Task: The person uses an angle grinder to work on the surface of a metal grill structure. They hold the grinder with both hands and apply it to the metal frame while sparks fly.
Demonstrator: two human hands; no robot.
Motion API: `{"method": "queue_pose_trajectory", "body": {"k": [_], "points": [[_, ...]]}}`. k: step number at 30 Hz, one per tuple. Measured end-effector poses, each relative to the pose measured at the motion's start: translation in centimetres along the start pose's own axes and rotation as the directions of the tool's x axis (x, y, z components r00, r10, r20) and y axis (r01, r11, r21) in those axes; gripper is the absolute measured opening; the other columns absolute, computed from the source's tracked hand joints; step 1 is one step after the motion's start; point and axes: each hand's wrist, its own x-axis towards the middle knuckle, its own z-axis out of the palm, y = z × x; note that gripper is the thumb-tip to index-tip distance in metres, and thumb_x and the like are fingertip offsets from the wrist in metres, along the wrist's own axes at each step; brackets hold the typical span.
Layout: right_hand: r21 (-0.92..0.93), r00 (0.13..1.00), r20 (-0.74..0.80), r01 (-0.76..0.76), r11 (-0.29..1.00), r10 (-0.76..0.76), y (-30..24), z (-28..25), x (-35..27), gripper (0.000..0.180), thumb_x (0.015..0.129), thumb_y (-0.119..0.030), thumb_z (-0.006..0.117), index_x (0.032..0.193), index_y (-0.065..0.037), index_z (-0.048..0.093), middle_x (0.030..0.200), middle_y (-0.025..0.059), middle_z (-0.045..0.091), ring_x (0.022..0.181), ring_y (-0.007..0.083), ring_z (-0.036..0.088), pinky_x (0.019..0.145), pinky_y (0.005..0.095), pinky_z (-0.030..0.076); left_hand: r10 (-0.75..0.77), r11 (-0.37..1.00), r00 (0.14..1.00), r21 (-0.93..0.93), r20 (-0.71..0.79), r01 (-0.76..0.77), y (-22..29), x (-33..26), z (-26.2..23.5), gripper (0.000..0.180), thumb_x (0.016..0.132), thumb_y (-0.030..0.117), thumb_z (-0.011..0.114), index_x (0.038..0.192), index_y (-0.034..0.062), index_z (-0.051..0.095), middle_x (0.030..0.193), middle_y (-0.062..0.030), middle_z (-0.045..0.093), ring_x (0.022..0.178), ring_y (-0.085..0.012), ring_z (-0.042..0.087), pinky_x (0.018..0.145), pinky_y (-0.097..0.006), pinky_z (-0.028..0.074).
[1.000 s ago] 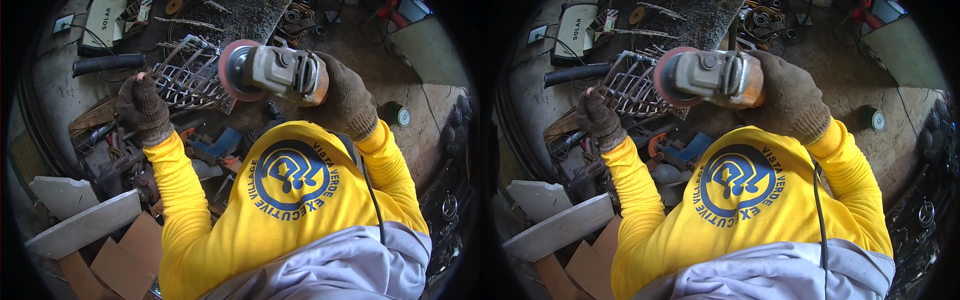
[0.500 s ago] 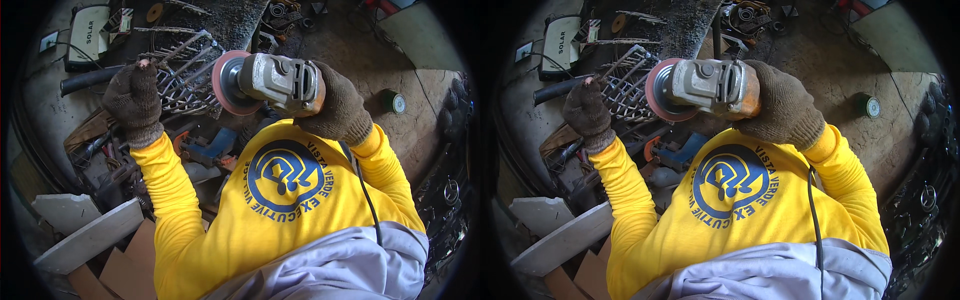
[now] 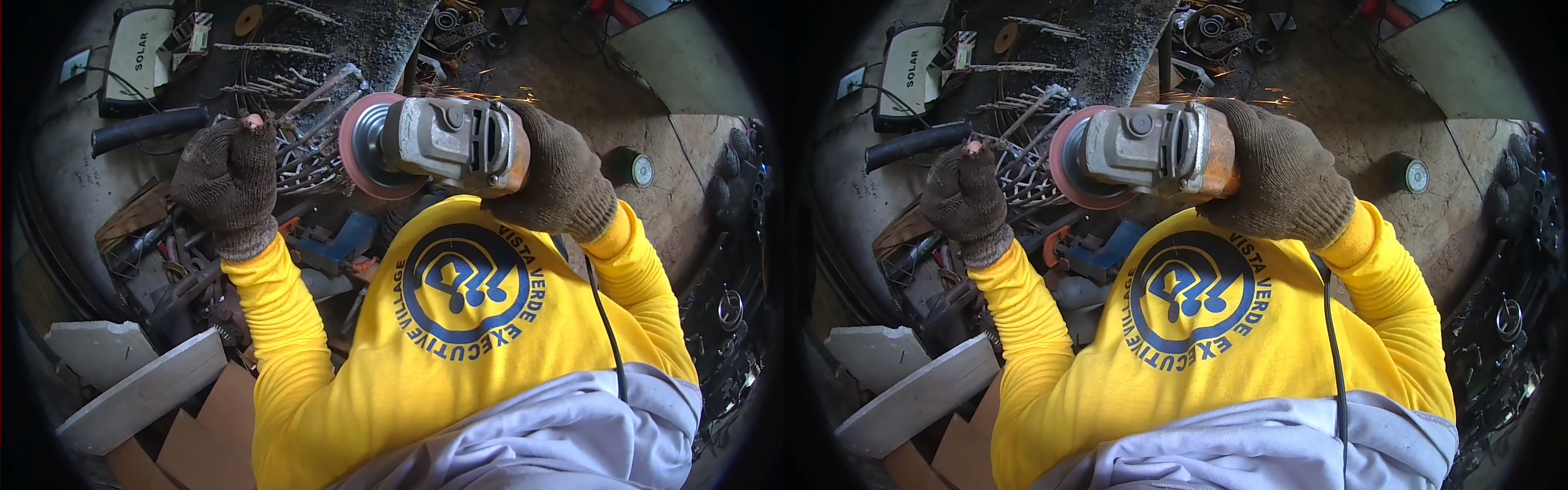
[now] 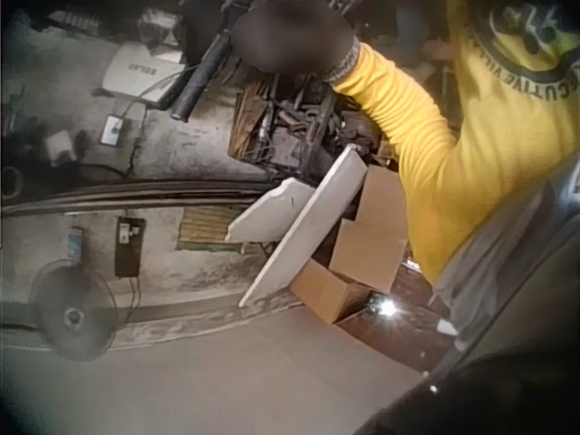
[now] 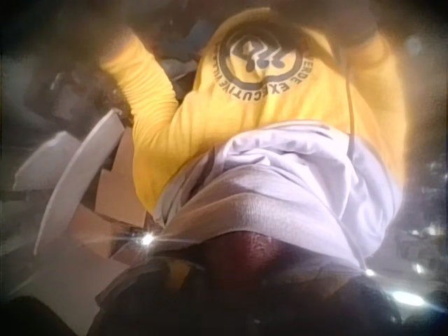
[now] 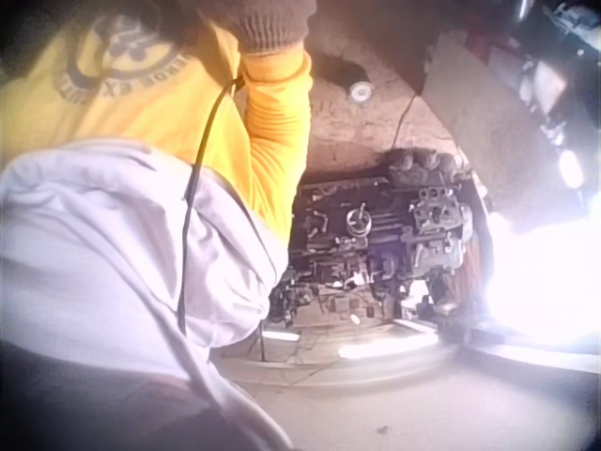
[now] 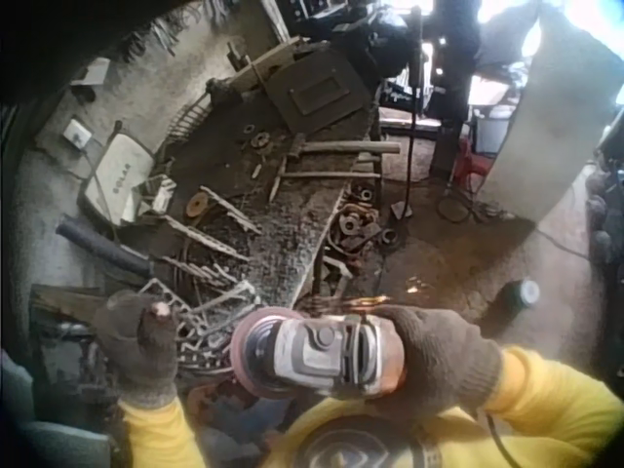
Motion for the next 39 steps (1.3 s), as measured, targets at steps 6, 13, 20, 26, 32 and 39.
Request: {"method": "queue_pose_trajectory", "body": {"k": [6,13,20,26,32,39], "points": [[-0.125,0.993,-0.011,0.112,0.986,-0.114,0.3,0.0,0.6,0.083,0.056,-0.029,0.094,0.128,-0.007,0.059,0.114,0.0164,0.069,0.101,0.0354,0.069,0.089,0.0401,0.056,-0.059,0.992,0.998,-0.111,-0.007,0.058,-0.5,-0.8,-0.6,0.025,0.089,0.026,0.073,0.077,0.0035,0.072,0.070,-0.0101,0.068,0.062,-0.0261,0.066,0.061,-0.035,0.051],[-0.091,0.993,-0.016,0.117,0.989,-0.118,2.3,1.0,0.2,0.089,0.056,-0.032,0.094,0.131,-0.005,0.056,0.120,0.0179,0.066,0.105,0.0360,0.067,0.093,0.0402,0.055,-0.089,0.987,0.995,-0.142,-0.047,0.082,-2.5,-1.9,-1.3,0.026,0.088,0.028,0.074,0.080,0.0029,0.071,0.069,-0.0107,0.067,0.063,-0.0254,0.066,0.061,-0.035,0.050],[-0.012,0.989,-0.023,0.145,0.989,-0.146,2.1,1.6,0.9,0.087,0.054,-0.027,0.094,0.130,-0.006,0.058,0.117,0.0170,0.067,0.103,0.0356,0.068,0.091,0.0408,0.056,-0.157,0.976,0.985,-0.161,-0.068,0.144,-3.3,-2.2,-1.2,0.027,0.088,0.028,0.074,0.082,0.0017,0.071,0.072,-0.0109,0.069,0.064,-0.0245,0.066,0.061,-0.034,0.049],[-0.040,0.990,-0.026,0.139,0.989,-0.141,1.9,1.0,1.4,0.087,0.054,-0.028,0.095,0.130,-0.007,0.058,0.117,0.0168,0.067,0.101,0.0354,0.069,0.090,0.0409,0.056,-0.122,0.983,0.989,-0.147,-0.080,0.109,-3.3,-2.1,-1.0,0.029,0.089,0.029,0.073,0.082,0.0008,0.071,0.072,-0.0101,0.069,0.063,-0.0224,0.066,0.060,-0.034,0.049],[-0.083,0.990,-0.010,0.140,0.987,-0.141,2.0,1.0,0.9,0.085,0.055,-0.031,0.093,0.128,-0.008,0.058,0.114,0.0164,0.068,0.100,0.0364,0.069,0.088,0.0409,0.056,-0.155,0.980,0.985,-0.137,-0.081,0.143,-3.0,-2.0,-1.5,0.029,0.089,0.029,0.073,0.080,0.0016,0.071,0.072,-0.0093,0.069,0.063,-0.0213,0.065,0.059,-0.033,0.049],[-0.177,0.995,0.026,0.103,0.979,-0.100,0.0,0.0,1.3,0.085,0.054,-0.029,0.093,0.129,-0.008,0.058,0.111,0.0160,0.069,0.102,0.0364,0.068,0.088,0.0421,0.056,-0.103,0.989,0.993,-0.108,-0.058,0.097,-1.3,-1.6,-1.1,0.027,0.088,0.028,0.075,0.078,0.0021,0.071,0.071,-0.0104,0.068,0.062,-0.0247,0.066,0.061,-0.035,0.050]]}}
